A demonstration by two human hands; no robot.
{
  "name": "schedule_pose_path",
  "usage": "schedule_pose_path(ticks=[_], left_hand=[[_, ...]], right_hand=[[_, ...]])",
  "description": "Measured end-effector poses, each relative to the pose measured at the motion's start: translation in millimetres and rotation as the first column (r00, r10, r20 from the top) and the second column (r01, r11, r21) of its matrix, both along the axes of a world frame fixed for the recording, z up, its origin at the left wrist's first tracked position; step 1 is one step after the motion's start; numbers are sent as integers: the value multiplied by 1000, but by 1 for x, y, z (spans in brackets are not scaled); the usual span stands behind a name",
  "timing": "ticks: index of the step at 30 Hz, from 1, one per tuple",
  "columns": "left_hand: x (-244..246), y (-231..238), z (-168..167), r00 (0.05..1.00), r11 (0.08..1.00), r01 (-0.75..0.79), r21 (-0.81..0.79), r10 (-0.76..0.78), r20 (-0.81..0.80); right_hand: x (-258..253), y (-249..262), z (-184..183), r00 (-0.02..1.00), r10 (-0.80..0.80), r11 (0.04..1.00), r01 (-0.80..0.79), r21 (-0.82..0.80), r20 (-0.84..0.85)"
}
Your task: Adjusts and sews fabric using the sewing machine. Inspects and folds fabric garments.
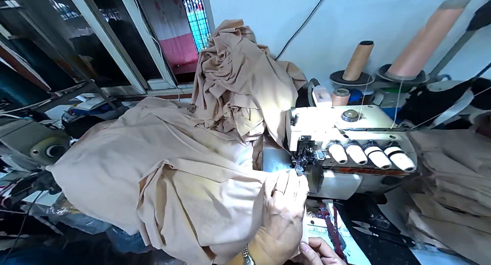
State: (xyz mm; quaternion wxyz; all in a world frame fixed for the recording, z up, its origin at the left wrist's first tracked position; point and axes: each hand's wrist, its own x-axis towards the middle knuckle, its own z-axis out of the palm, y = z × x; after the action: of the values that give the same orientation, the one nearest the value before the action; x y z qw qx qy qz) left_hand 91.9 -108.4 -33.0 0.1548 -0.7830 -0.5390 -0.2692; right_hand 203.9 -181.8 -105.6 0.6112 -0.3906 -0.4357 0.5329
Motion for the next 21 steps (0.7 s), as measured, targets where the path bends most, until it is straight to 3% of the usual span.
schedule_pose_path(ticks=[4,8,11,17,21], left_hand=[[-9,15,-14,992,996,89,-13,-87,95],[-26,17,-2,936,973,221,-71,-191,296],[-28,15,4,943,981,187,-45,-167,287],[-45,51,4,901,935,252,-249,-132,413],[-59,81,16,889,904,306,-299,-158,430]], right_hand=[[-2,3,7,1000,-6,1000,6,1,-27],[-7,20,17,997,-80,997,80,8,0],[-12,45,28,990,-141,988,140,63,7],[-24,90,50,961,-272,960,274,-57,39],[-27,91,47,962,-272,960,273,-54,26]])
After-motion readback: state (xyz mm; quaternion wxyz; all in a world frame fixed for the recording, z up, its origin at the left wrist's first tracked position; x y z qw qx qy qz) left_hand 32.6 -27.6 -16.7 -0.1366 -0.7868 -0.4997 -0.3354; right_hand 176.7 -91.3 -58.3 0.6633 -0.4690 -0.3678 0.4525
